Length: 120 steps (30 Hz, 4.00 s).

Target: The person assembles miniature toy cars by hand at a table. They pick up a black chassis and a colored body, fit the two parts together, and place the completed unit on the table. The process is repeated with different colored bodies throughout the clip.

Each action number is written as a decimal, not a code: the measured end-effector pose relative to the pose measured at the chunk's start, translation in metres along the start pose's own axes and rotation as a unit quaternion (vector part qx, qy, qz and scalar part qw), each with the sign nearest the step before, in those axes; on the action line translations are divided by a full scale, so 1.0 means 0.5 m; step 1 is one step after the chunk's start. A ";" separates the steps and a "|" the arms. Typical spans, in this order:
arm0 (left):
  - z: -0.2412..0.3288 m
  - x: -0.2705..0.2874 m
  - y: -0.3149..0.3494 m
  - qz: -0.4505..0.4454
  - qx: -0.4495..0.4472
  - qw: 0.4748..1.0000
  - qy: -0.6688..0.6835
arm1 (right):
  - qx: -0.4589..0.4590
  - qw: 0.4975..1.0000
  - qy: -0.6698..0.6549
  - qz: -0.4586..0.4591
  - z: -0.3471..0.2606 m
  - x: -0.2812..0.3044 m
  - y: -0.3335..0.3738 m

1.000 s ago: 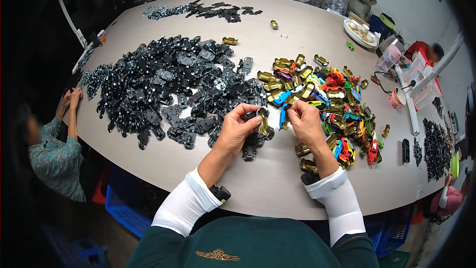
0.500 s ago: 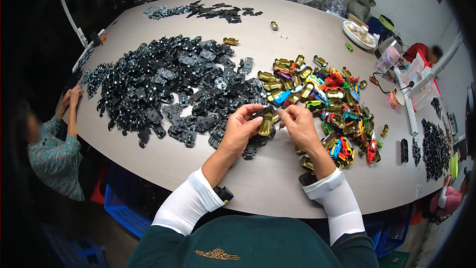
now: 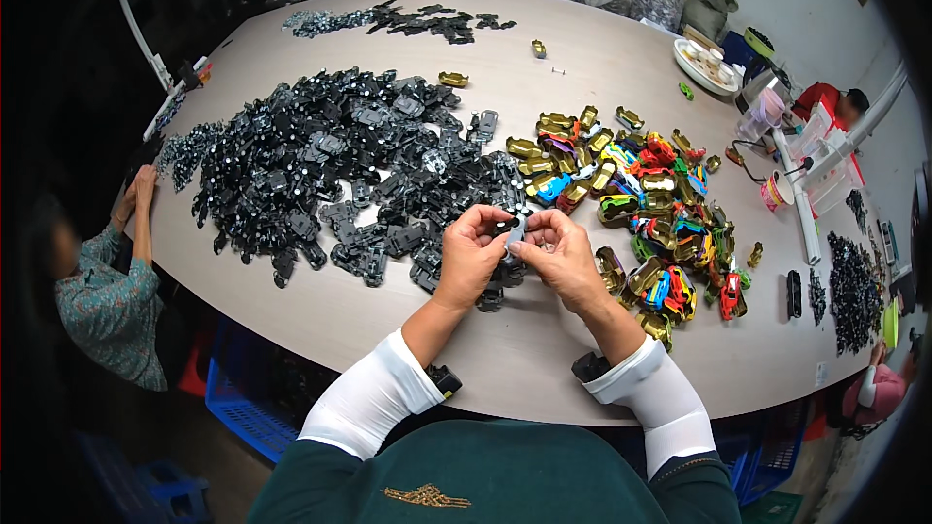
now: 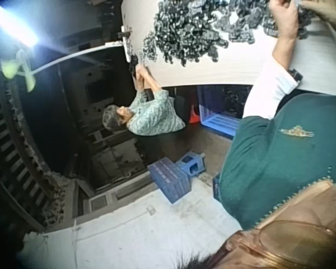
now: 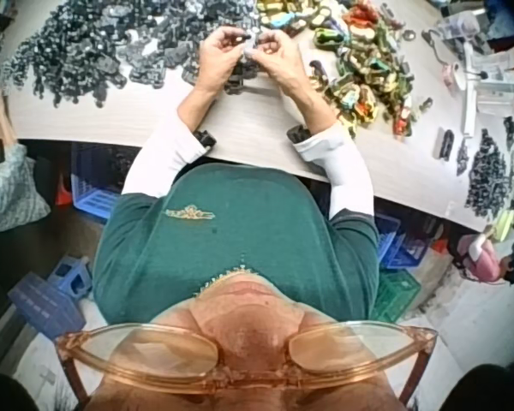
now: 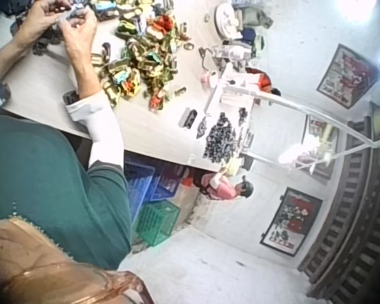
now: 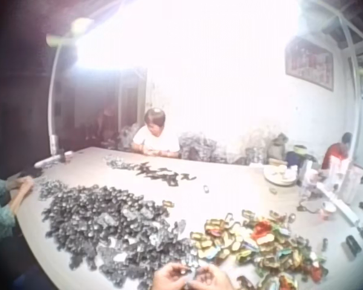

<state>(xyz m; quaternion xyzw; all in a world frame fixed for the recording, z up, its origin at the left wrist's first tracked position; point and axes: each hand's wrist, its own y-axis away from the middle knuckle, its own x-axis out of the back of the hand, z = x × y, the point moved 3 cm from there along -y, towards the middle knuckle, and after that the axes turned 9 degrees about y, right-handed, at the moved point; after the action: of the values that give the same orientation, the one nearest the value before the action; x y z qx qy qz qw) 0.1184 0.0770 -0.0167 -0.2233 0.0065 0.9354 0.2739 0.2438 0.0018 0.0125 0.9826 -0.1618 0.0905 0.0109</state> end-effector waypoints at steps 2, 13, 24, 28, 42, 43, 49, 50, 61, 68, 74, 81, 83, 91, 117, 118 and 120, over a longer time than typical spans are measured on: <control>0.002 -0.006 -0.001 -0.015 -0.013 1.000 0.006 | 0.031 0.998 0.049 0.013 0.001 0.006 -0.004; 0.025 -0.004 -0.002 -0.056 0.011 0.998 0.040 | -0.081 0.989 -0.125 0.014 -0.042 0.078 -0.017; 0.023 0.000 -0.004 -0.021 0.044 0.983 0.174 | -0.053 0.995 -0.076 -0.031 -0.057 0.039 0.003; 0.013 0.013 -0.003 0.034 0.078 0.990 0.111 | 0.020 0.999 0.047 -0.004 -0.043 0.038 0.001; 0.011 0.002 0.001 -0.023 0.087 0.980 0.176 | 0.217 0.921 0.306 0.102 -0.063 0.021 0.017; 0.010 0.003 0.000 -0.019 0.087 0.980 0.176 | 0.227 0.910 0.327 0.114 -0.071 0.024 0.021; 0.016 0.001 -0.001 0.000 0.061 0.991 0.120 | 0.122 0.984 0.125 0.043 -0.051 0.036 0.008; 0.015 -0.001 -0.001 -0.008 0.057 0.993 0.107 | 0.116 0.987 0.106 0.029 -0.050 0.037 0.004; 0.005 0.000 0.005 0.004 0.003 1.000 -0.018 | 0.181 0.934 0.294 0.089 -0.084 0.013 0.027; 0.002 0.001 0.010 0.002 -0.039 0.994 -0.105 | 0.281 0.874 0.381 0.110 -0.066 0.003 0.027; 0.030 -0.012 0.018 -0.010 -0.088 0.977 -0.193 | 0.285 0.859 0.407 0.124 -0.073 -0.003 0.036; 0.017 -0.007 0.006 -0.039 0.038 0.998 0.026 | 0.282 0.869 0.387 0.121 -0.066 0.004 0.029; 0.014 0.001 -0.002 -0.056 0.035 0.998 0.017 | 0.330 0.860 0.362 0.143 -0.070 0.007 0.023; 0.027 -0.018 0.012 -0.048 -0.022 0.995 0.081 | 0.025 0.998 0.013 0.062 -0.029 0.020 -0.003; 0.050 -0.024 0.014 -0.047 0.000 0.998 0.052 | 0.121 0.982 0.141 0.047 -0.055 0.028 0.011; 0.056 -0.026 0.013 -0.036 0.029 0.994 0.098 | 0.062 0.995 0.067 0.033 -0.046 0.031 0.003; 0.044 -0.008 0.000 -0.048 0.055 0.987 0.146 | -0.020 1.000 -0.021 -0.005 -0.046 0.037 -0.006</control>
<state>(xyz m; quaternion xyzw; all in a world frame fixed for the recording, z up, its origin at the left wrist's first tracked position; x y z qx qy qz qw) 0.1122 0.0781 0.0046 -0.3418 0.0872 0.8771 0.3261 0.2579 -0.0002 0.0384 0.9846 -0.1590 0.0671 0.0273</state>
